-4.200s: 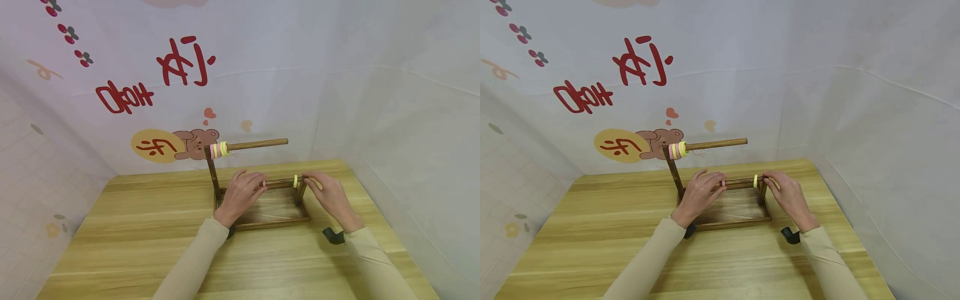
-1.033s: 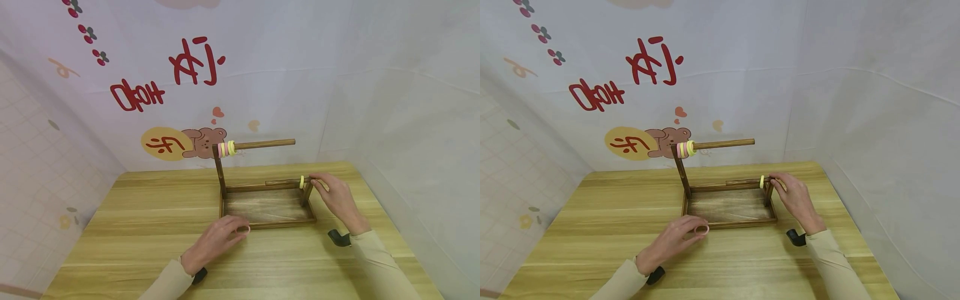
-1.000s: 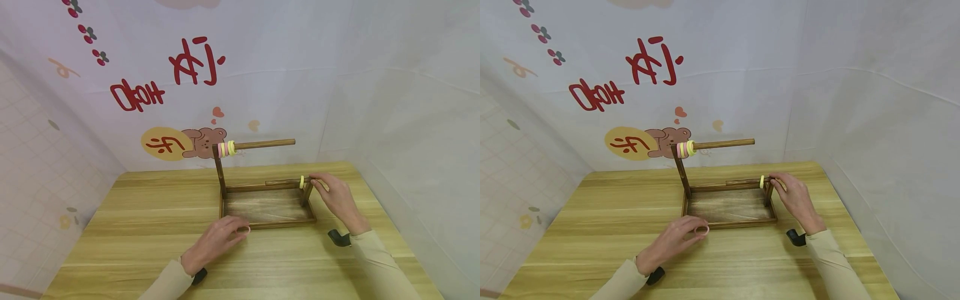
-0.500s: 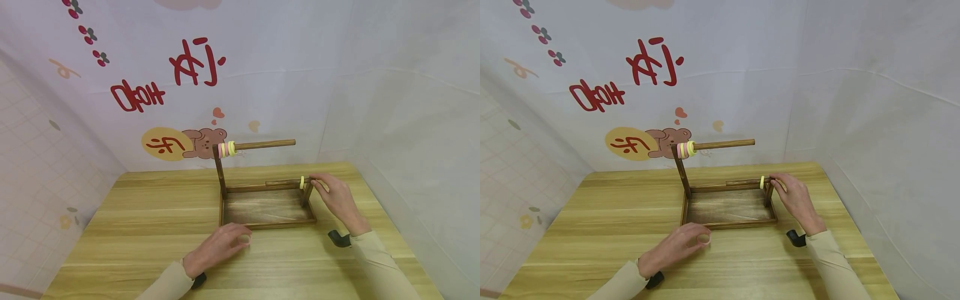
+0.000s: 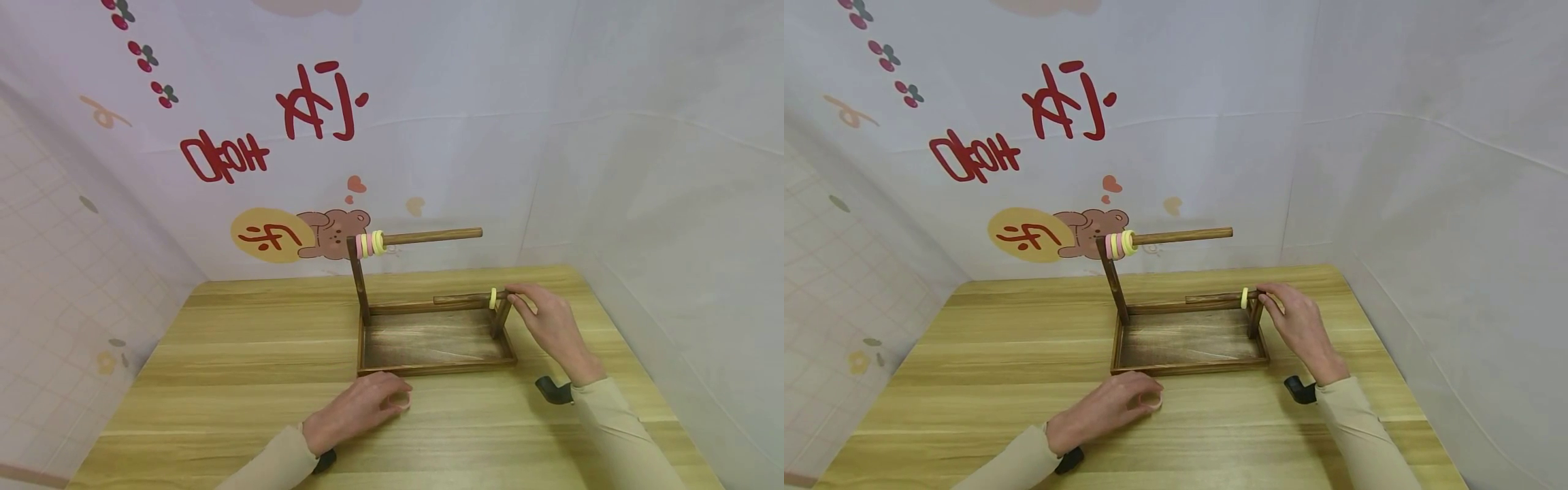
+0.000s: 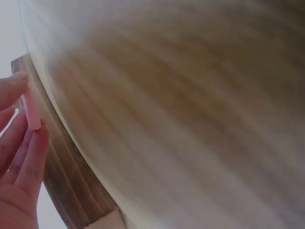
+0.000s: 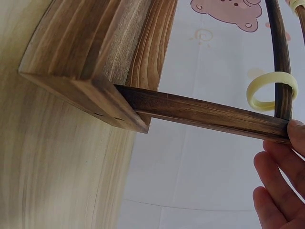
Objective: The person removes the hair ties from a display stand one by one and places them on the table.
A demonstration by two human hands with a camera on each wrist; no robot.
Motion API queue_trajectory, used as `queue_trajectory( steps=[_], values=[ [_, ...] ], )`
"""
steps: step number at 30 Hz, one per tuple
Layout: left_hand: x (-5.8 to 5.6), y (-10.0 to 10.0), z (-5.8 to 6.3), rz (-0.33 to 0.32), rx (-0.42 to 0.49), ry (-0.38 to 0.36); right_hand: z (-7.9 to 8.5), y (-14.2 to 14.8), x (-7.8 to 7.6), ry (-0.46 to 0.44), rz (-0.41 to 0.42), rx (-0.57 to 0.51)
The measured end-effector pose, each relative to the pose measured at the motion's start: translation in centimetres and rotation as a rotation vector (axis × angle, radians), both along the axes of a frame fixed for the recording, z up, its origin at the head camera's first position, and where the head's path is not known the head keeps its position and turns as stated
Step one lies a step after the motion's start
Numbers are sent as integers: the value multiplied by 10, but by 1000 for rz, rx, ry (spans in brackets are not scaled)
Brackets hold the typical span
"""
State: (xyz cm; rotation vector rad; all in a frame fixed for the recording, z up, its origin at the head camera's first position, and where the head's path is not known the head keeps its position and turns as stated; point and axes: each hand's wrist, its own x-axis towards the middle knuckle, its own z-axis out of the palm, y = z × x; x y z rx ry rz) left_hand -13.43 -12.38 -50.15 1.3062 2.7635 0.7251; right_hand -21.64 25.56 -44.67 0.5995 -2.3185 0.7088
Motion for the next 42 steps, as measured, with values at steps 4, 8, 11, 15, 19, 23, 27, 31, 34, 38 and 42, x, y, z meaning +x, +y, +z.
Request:
queue_trajectory(
  steps=[4,8,11,15,19,23,27,31,34,38,42],
  values=[
    [0,1,-2,-12,-14,2,-1,0,0,-3,-5,2],
    [1,2,-3,-10,-39,4,-2,0,0,-6,-8,4],
    [2,2,-4,-8,-59,3,-1,0,0,-5,-7,3],
    [3,2,-5,-10,-63,-2,-1,0,0,3,-5,1],
    [5,2,-4,-21,-56,-10,-1,0,-1,7,-4,0],
    [7,3,-1,-48,-56,24,0,0,0,4,-3,-1],
    [7,6,2,-84,-3,112,0,-1,0,2,-3,-3],
    [8,10,5,-109,67,223,1,-1,0,10,-2,-8],
    [8,13,7,-120,106,305,1,-1,0,9,-3,-13],
    [5,17,13,-129,186,392,-1,-1,-1,3,-6,-14],
    [2,22,22,-131,274,457,-2,-1,-2,7,-2,-15]
  ],
)
